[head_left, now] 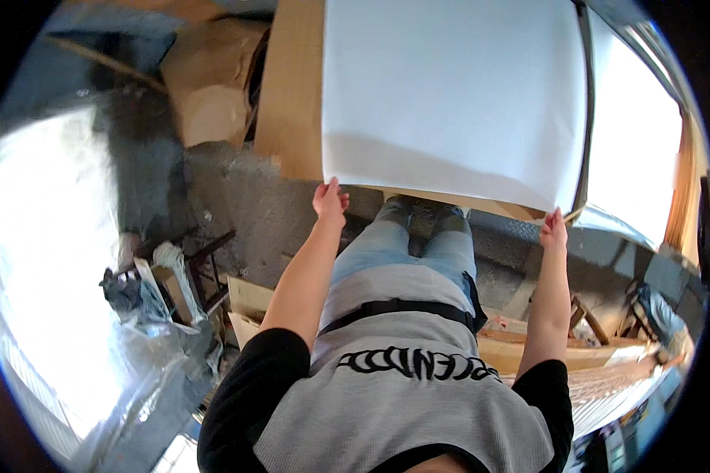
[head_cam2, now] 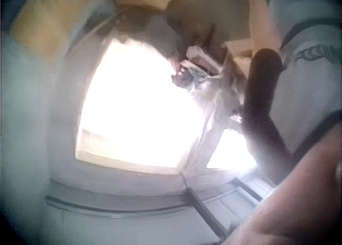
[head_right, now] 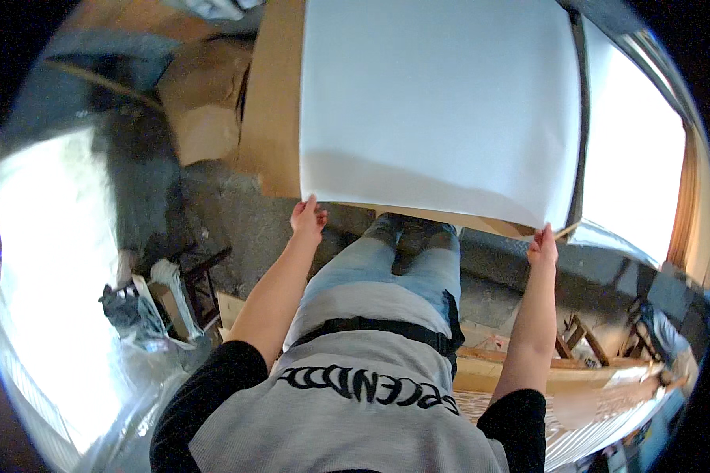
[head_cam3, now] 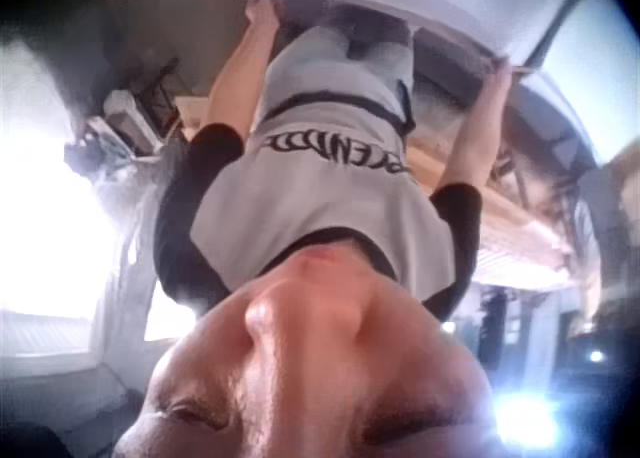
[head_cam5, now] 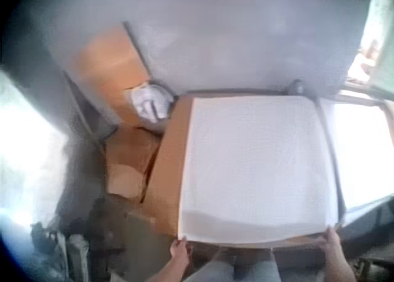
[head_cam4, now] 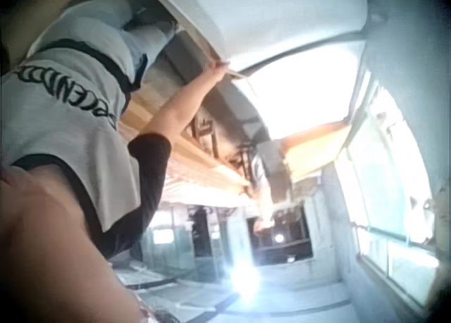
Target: The person repeatedly picks up large white paper sheets and places them onto a long wooden workbench. The person handles the sheets one at a time, aligning them on the surface. Other people are visible in the background working at the same bench.
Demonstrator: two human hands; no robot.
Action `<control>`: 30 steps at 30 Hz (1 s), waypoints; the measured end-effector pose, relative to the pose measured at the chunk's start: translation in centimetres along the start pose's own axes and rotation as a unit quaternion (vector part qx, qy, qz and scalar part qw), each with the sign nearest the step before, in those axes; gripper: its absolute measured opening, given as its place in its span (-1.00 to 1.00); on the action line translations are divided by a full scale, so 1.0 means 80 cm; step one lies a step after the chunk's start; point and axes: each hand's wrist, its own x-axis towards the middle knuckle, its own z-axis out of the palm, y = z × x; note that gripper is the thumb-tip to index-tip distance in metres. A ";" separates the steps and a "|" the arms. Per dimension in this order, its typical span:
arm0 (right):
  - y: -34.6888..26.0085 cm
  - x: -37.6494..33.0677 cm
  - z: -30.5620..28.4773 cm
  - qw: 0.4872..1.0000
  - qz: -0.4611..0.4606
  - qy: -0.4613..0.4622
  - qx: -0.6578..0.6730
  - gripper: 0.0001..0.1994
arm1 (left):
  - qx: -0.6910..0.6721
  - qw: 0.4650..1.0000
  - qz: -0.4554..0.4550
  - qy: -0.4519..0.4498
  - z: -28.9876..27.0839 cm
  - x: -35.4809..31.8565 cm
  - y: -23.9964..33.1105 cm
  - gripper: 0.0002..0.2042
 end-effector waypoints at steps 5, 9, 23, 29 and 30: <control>0.007 -0.036 -0.025 0.997 -0.037 -0.013 -0.067 -0.88 | -0.053 0.998 -0.018 0.014 0.001 0.006 0.002 -0.81; 0.024 -0.031 -0.052 0.995 -0.037 -0.048 -0.084 -0.80 | -0.106 0.994 -0.019 0.031 -0.007 0.027 0.003 -0.84; 0.034 -0.057 -0.036 0.992 -0.047 -0.031 -0.115 -0.85 | -0.189 0.979 -0.037 -0.071 -0.023 0.051 0.014 -0.90; 0.043 -0.047 -0.046 0.992 -0.032 -0.005 -0.122 -0.86 | -0.199 0.975 -0.040 -0.088 -0.024 0.050 0.014 -0.90; 0.044 -0.051 -0.043 0.993 -0.033 -0.007 -0.117 -0.87 | -0.197 0.976 -0.040 -0.089 -0.025 0.051 0.013 -0.90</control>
